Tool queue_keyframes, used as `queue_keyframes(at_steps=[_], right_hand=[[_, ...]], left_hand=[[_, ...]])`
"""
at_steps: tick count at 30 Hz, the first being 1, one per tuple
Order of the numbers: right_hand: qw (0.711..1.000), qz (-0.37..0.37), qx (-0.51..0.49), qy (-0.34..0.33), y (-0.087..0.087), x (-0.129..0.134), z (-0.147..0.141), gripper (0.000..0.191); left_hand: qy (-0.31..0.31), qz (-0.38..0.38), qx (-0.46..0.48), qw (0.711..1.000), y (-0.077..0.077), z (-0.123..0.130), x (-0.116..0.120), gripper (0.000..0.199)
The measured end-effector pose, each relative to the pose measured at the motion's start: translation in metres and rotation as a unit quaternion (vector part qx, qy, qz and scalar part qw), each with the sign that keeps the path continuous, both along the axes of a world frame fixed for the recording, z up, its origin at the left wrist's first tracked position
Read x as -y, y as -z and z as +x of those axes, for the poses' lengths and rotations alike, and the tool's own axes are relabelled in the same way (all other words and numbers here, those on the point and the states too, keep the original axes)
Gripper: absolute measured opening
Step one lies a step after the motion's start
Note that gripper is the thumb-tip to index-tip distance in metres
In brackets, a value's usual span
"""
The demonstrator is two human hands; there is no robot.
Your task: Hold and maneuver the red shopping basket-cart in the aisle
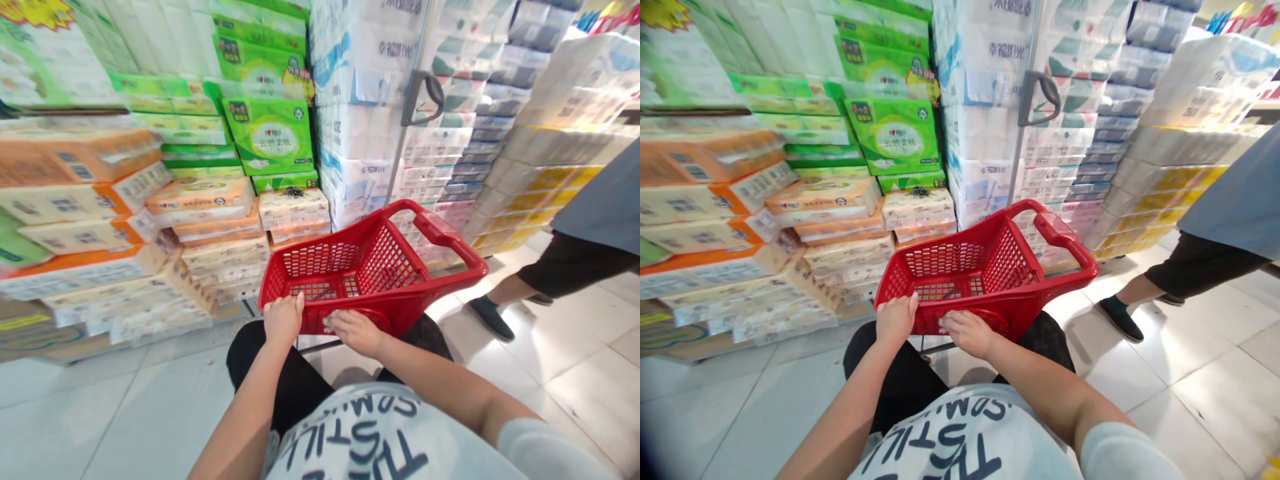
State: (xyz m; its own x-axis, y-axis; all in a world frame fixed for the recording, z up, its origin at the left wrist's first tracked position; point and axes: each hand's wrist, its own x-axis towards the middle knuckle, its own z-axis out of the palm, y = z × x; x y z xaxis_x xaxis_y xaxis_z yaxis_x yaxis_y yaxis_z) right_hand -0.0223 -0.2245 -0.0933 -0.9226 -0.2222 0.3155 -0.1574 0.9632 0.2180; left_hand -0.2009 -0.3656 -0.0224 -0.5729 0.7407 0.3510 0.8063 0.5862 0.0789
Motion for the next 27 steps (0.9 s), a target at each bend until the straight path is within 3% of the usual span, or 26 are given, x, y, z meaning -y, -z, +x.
queue_keyframes(at_steps=[5, 9, 14, 18, 23, 27], right_hand=[[0.997, -0.008, 0.075, 0.023, 0.002, -0.006, 0.012, 0.024], [0.999, -0.025, 0.004, 0.028, -0.003, -0.01, 0.018, 0.031], [0.998, -0.029, 0.046, 0.023, -0.003, -0.014, 0.024, 0.027], [0.998, -0.032, 0.009, 0.047, 0.002, -0.02, 0.031, 0.032], [0.999, -0.007, 0.037, 0.028, 0.011, -0.028, 0.043, 0.027], [0.998, -0.031, -0.006, 0.057, 0.01, -0.031, 0.05, 0.032]], left_hand=[[-0.011, -0.014, 0.009, 1.0, -0.001, 0.001, -0.001, 0.063], [-0.011, -0.017, -0.002, 1.0, -0.003, 0.002, -0.002, 0.062], [-0.008, -0.022, -0.004, 1.0, -0.003, 0.001, -0.002, 0.064], [-0.011, -0.025, -0.008, 1.0, -0.002, 0.001, -0.003, 0.065], [-0.002, -0.023, -0.001, 1.0, -0.002, 0.001, -0.003, 0.065], [-0.007, -0.028, -0.008, 1.0, -0.002, 0.0, -0.004, 0.064]])
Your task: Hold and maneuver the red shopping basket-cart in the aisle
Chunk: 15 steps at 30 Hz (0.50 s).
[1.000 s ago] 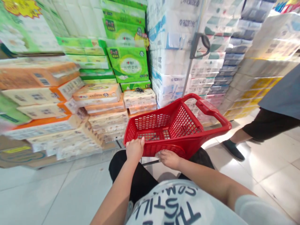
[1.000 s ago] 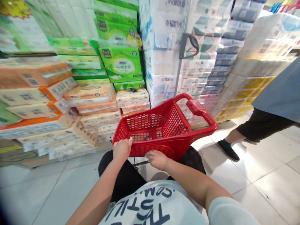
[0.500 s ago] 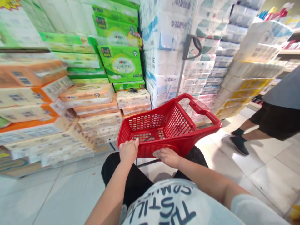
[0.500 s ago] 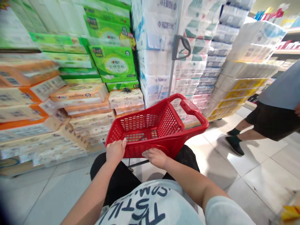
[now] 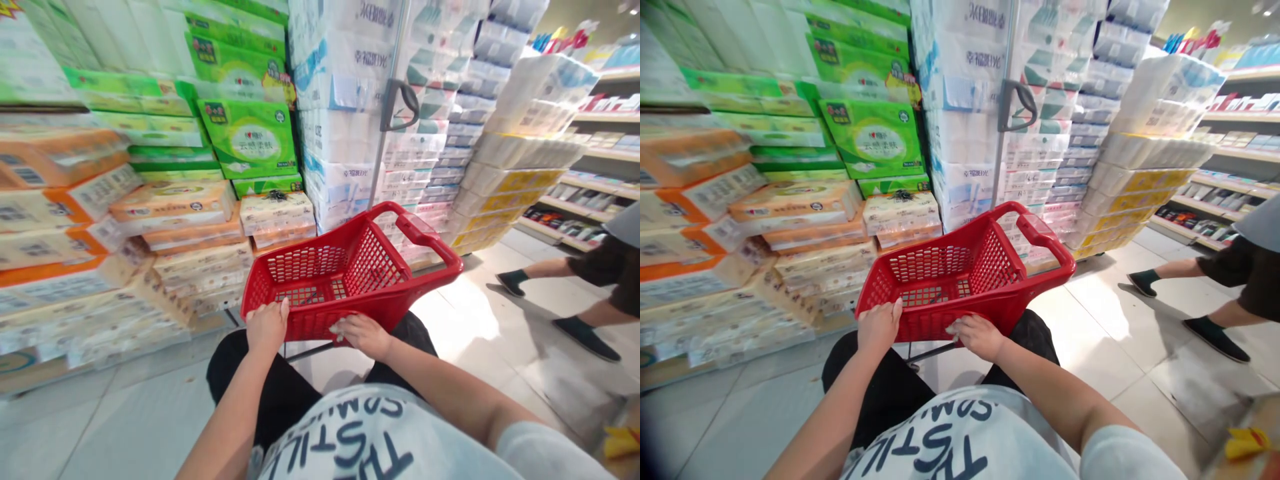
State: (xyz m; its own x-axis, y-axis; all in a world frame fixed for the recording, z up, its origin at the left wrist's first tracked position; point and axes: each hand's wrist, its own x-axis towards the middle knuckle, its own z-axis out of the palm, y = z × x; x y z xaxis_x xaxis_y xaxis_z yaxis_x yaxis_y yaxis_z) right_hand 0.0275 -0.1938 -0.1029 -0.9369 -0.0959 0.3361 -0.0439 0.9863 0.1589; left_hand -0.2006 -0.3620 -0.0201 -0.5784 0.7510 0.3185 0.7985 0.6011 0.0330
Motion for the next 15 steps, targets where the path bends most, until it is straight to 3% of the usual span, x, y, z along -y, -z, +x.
queue_keyframes(at_steps=[5, 10, 15], right_hand=[[0.999, -0.025, 0.045, 0.003, -0.0028, -0.001, 0.0072, 0.029], [1.0, -0.023, -0.015, -0.003, -0.0077, -0.0034, 0.0102, 0.031], [1.0, -0.013, 0.01, 0.003, -0.0009, -0.0075, 0.0092, 0.026]], left_hand=[[0.001, -0.006, 0.001, 1.0, -0.0012, 0.0007, -0.0004, 0.064], [-0.009, -0.014, 0.0, 1.0, -0.0017, 0.0014, -0.0007, 0.066], [0.001, -0.019, 0.01, 1.0, -0.0018, -0.0009, -0.003, 0.065]])
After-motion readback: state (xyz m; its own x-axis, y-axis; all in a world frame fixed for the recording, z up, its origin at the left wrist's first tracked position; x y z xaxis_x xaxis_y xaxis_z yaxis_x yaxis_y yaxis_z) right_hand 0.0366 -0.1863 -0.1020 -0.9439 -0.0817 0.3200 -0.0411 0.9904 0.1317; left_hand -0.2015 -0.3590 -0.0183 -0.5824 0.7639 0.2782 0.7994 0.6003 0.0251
